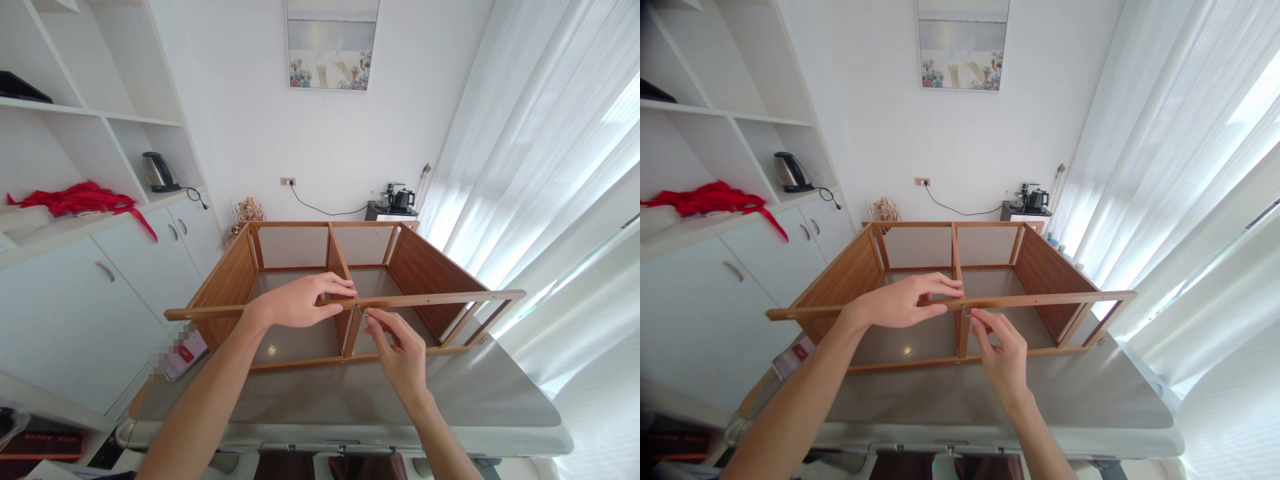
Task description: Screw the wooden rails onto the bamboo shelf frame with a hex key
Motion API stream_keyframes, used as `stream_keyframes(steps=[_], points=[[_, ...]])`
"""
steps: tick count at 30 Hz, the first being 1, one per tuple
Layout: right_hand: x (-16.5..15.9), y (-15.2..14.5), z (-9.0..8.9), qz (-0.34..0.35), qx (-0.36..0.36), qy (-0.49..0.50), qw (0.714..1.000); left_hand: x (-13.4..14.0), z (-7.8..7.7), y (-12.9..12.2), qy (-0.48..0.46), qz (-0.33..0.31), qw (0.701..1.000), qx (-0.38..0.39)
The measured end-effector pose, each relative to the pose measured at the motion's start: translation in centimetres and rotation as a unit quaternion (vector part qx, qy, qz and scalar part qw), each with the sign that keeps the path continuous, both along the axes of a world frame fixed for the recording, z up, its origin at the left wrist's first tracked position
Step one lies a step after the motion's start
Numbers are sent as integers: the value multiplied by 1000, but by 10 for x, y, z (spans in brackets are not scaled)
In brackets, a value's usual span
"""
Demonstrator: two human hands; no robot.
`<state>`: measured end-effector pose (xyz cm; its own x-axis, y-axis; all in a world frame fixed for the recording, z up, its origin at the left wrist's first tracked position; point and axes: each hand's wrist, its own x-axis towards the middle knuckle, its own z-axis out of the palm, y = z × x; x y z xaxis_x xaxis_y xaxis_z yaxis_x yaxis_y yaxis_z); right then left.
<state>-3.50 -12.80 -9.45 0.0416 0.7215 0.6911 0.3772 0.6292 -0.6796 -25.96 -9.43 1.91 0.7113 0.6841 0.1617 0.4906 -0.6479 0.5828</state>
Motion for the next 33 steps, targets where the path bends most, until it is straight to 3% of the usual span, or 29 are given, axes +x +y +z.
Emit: stream_keyframes(steps=[7, 11, 17, 23, 25, 27, 33], points=[[-20, -10, -16, -91, 57, -8, 994, 0, 1, 1, 17, -14, 1000, 15], [-24, -7, -20, -68, 137, -97, 983, 0, -1, 1, 19, -9, 1000, 14], [-22, -2, -5, 29, 152, -162, 975, 3, 4, -1, -6, 5, 999, -33], [-25, 7, 19, -65, 212, -192, 956, 4, 11, -7, -55, 44, 984, -165], [-26, 8, 29, -94, 180, -149, 968, 4, 10, -7, -65, 46, 980, -180], [-26, 8, 37, -81, 123, -99, 984, 4, 8, -6, -69, 40, 981, -177], [-13, -1, 40, -37, 28, -38, 998, -1, 0, 1, -9, -12, 1000, -14]])
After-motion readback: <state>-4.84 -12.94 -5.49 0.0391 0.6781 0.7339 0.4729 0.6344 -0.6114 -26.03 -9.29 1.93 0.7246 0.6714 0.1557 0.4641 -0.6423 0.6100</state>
